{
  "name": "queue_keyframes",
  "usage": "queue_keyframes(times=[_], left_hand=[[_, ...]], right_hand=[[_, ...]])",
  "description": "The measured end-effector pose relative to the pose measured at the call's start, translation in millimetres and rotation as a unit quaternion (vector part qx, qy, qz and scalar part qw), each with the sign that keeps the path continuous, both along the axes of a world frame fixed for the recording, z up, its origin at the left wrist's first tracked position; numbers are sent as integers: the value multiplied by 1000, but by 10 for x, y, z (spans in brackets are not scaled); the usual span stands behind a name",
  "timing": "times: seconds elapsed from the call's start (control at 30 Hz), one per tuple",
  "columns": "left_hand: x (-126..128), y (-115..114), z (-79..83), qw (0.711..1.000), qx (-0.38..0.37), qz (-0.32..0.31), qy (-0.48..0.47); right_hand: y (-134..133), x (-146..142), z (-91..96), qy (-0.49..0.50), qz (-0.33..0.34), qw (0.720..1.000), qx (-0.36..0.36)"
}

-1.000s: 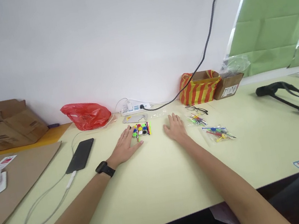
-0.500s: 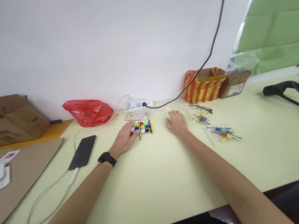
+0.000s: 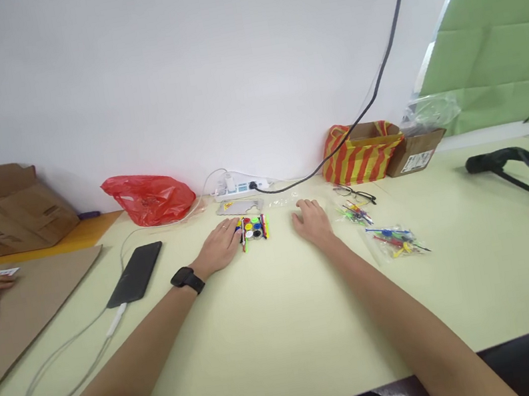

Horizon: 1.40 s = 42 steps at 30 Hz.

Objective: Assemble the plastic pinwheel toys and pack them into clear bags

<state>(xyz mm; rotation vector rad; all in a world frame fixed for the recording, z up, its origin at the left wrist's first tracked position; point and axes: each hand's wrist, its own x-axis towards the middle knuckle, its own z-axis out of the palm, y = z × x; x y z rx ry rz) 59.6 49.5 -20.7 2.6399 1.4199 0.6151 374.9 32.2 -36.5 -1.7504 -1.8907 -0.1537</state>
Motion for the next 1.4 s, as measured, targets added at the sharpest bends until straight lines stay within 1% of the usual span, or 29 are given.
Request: queue_keyframes(times=[0.2, 0.33, 0.47, 0.57, 0.63, 0.7, 0.8, 0.87, 0.97, 1.03, 1.07, 1.13, 1.23, 1.33, 1.4], left_hand=[[-5, -42, 39, 999, -5, -39, -7], [-20, -104, 58, 1000, 6, -26, -4], [-59, -237, 84, 999, 15, -40, -7], [-117, -399, 123, 999, 14, -49, -10], [-177, -559, 156, 998, 5, -57, -15], [-248, -776, 195, 998, -11, -63, -19], [-321, -1209, 267, 997, -42, -65, -25], [-305, -1542, 321, 995, -57, -82, -21], [-147, -1989, 408, 987, -70, -142, 4], [37, -2169, 458, 975, -90, -203, 21], [144, -2209, 477, 968, -100, -231, 24], [359, -2181, 490, 957, -104, -272, 12], [613, -1938, 452, 950, -92, -296, -31], [714, -1639, 382, 952, -77, -290, -63], [707, -1506, 340, 961, -66, -260, -63]], right_hand=[[19, 15, -31, 17, 13, 1000, -10], [17, 27, -38, 21, 16, 1000, -14], [5, 25, -30, 20, 16, 1000, -14], [-10, 16, -27, 16, 23, 1000, -12], [-27, 6, -29, 14, 33, 999, -9], [-47, -6, -37, 13, 45, 999, -7], [-62, -25, -56, 12, 64, 998, -5], [-55, -31, -70, 2, 73, 997, -2], [-31, -28, -83, -21, 73, 997, 2], [-20, -21, -84, -25, 74, 997, 0], [-20, -18, -82, -25, 74, 997, 1], [-32, -13, -75, -23, 73, 997, 2], [-75, -12, -61, -26, 73, 997, 2], [-127, -17, -43, -30, 82, 996, -3], [-153, -21, -34, -34, 86, 996, -5]])
